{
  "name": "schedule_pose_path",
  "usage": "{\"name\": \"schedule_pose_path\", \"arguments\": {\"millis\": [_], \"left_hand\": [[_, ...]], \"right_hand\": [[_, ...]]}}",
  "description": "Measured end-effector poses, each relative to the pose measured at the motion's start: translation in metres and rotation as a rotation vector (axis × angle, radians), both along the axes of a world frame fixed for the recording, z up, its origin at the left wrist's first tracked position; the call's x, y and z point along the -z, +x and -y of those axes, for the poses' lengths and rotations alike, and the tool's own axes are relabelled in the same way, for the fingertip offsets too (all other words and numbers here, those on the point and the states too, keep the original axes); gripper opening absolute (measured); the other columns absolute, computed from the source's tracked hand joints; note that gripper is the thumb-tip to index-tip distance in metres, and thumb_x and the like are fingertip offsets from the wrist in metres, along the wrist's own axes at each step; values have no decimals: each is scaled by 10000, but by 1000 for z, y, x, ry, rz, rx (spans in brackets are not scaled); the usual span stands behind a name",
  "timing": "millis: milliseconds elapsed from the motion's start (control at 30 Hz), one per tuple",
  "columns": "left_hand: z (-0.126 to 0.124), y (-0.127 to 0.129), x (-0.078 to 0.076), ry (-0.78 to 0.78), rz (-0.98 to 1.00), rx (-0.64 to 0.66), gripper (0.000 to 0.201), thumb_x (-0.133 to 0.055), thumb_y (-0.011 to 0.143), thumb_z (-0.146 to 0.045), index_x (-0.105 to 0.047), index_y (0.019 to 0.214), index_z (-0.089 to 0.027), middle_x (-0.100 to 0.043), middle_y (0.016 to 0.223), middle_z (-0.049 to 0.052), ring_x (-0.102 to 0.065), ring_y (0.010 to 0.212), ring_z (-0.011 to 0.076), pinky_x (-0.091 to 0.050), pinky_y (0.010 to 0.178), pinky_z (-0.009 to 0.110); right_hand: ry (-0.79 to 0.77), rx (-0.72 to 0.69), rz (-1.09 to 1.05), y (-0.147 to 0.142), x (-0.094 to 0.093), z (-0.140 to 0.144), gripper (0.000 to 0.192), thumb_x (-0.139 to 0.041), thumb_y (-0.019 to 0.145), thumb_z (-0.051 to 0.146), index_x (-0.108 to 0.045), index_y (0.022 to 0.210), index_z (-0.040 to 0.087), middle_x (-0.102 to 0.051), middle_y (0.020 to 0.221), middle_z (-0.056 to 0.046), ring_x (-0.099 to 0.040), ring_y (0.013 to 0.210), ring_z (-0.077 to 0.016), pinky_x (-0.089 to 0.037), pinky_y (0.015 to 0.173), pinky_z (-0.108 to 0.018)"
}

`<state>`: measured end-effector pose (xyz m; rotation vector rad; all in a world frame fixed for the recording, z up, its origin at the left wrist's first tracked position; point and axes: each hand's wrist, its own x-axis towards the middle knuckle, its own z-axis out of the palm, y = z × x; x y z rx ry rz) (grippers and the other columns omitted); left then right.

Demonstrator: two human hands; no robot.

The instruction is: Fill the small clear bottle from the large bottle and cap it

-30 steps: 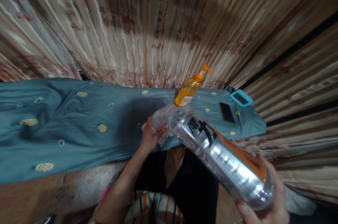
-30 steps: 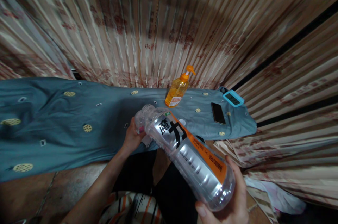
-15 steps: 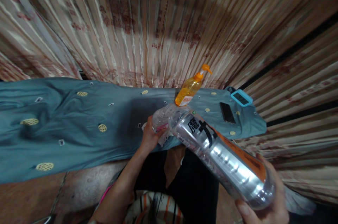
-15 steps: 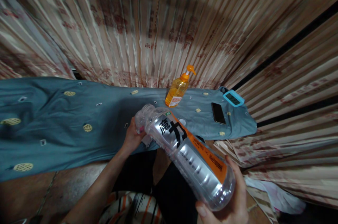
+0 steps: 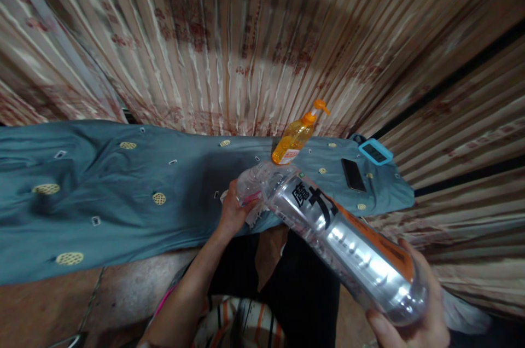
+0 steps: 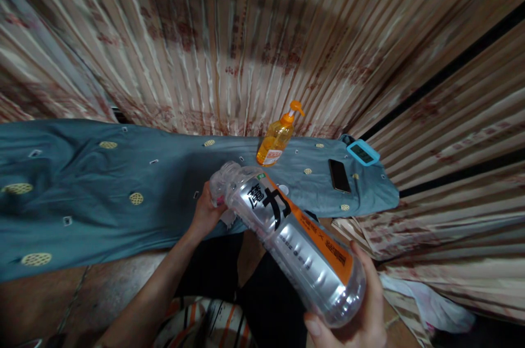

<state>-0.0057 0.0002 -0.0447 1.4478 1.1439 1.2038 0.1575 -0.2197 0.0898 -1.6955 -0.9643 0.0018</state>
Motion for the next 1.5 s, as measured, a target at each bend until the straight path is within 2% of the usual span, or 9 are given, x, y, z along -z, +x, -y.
{"name": "schedule_pose_path", "arguments": {"millis": [200, 533, 833, 1067, 1167, 1367, 1500], "left_hand": [[-1, -1, 2, 0, -17, 12, 578, -819, 678, -398, -538, 1142, -198, -716, 1086, 60, -704, 1015, 259, -558, 916, 406], [-1, -2, 3, 5, -32, 14, 580, -828, 685, -398, -539, 1149, -203, -711, 1091, 57, -701, 1017, 253, -554, 922, 406], [-1, -1, 2, 36, -51, -1, 581, -820, 689, -426, -543, 1144, -194, -710, 1074, 65, -703, 1009, 262, -561, 903, 402], [-1, -2, 4, 38, -46, 7, 567, -808, 698, -425, -539, 1144, -200, -707, 1088, 62, -699, 1024, 257, -555, 928, 407], [-1, -2, 5, 15, -25, 22, 583, -808, 697, -435, -531, 1154, -202, -708, 1111, 67, -693, 1047, 260, -542, 959, 419], [-1, -2, 3, 5, -48, 23, 587, -806, 698, -444, -527, 1157, -207, -708, 1112, 67, -696, 1033, 265, -550, 928, 414], [0, -2, 1, -1, -70, 21, 584, -804, 697, -437, -529, 1154, -200, -711, 1106, 68, -700, 1032, 267, -554, 914, 405]], "right_hand": [[-12, 2, 10, 0, 0, 0, 968, -777, 678, 725, -491, 1503, 305, -571, 1391, -103, -528, 1257, -374, -353, 1079, -525], [-35, -8, 52, 2, -1, 0, 995, -747, 704, 735, -457, 1526, 254, -571, 1353, -126, -542, 1200, -374, -372, 1035, -513], [9, -15, 42, 5, 4, 1, 958, -781, 686, 710, -494, 1501, 297, -561, 1398, -91, -524, 1253, -343, -359, 1061, -462], [-19, -79, 182, 19, 8, 6, 915, -759, 737, 671, -464, 1521, 303, -584, 1367, -71, -569, 1179, -291, -431, 961, -376], [-20, -122, 165, 20, 8, 7, 946, -801, 716, 624, -447, 1532, 301, -557, 1415, -75, -551, 1218, -309, -413, 999, -400], [-27, -25, 35, 8, 4, 4, 1025, -777, 691, 703, -445, 1533, 222, -525, 1444, -148, -492, 1300, -402, -308, 1120, -577], [-14, -49, 66, 11, 5, 4, 1022, -793, 682, 689, -453, 1529, 229, -543, 1414, -141, -498, 1288, -400, -307, 1119, -576]]}}
